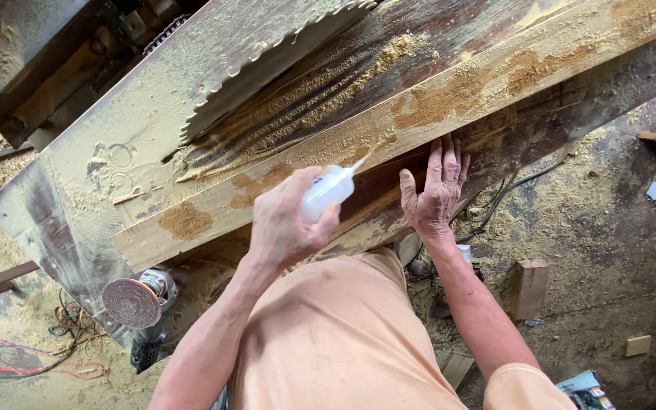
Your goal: Applying glue to a wooden plank and then sanding it with a power sander
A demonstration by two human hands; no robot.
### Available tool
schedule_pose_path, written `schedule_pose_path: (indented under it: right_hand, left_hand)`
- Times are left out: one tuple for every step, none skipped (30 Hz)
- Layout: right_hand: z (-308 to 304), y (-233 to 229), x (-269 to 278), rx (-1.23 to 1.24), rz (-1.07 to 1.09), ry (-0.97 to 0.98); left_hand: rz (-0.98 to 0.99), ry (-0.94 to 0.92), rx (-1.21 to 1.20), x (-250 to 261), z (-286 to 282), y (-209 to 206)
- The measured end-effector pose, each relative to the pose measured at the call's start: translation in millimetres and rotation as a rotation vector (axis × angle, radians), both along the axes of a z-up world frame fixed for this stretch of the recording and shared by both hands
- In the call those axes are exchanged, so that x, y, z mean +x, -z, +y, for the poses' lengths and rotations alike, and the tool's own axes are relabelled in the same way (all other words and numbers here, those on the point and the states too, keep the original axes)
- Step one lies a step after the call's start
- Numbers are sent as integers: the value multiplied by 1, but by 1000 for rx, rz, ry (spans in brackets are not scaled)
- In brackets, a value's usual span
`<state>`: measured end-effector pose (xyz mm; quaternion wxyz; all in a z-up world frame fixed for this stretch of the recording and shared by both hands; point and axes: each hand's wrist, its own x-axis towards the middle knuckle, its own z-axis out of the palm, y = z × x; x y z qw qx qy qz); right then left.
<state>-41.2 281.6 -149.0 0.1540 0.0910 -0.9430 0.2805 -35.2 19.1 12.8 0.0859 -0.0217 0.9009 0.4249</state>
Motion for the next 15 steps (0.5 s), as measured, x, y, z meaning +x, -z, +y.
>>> schedule_pose_path:
  right_hand:
    - [0,2,0,-6,3,-3]
    - [1,4,-1,-11,7,-11]
    - [1,2,0,-10,7,-13]
    - [0,0,-1,-1,10,-17]
    - [-1,-2,-2,8,13,-22]
    - [0,0,-1,7,15,-25]
    - [0,1,0,7,13,-23]
    - [2,3,1,8,10,-17]
    - [1,3,0,9,11,-16]
    - [0,2,0,-1,19,-13]
    - [0,2,0,-11,27,-10]
    - [0,3,0,-11,28,-4]
    - [0,4,0,-10,26,0]
    - [-1,5,0,-9,23,5]
    - [0,6,0,-9,21,11]
  left_hand:
    - [-11,-10,3,-1,-3,-1]
    - [-22,-26,5,-1,-5,-3]
    - [-22,-28,6,-1,-3,1]
    - [-15,-20,-9,-1,-3,5]
    - [-7,-12,-24,-1,-2,8]
    - [-6,-15,-25,-5,2,7]
    - [-17,-23,-2,-9,7,6]
    - [-29,-27,21,-14,11,5]
    - [-28,-26,22,-15,13,6]
    - [-4,-15,12,-16,15,7]
    - [19,-5,3,-18,17,8]
    - [20,1,3,-15,14,9]
    - [2,-2,-9,-13,11,10]
    - [-18,-4,-22,-9,7,11]
    - [-19,2,-22,-6,4,9]
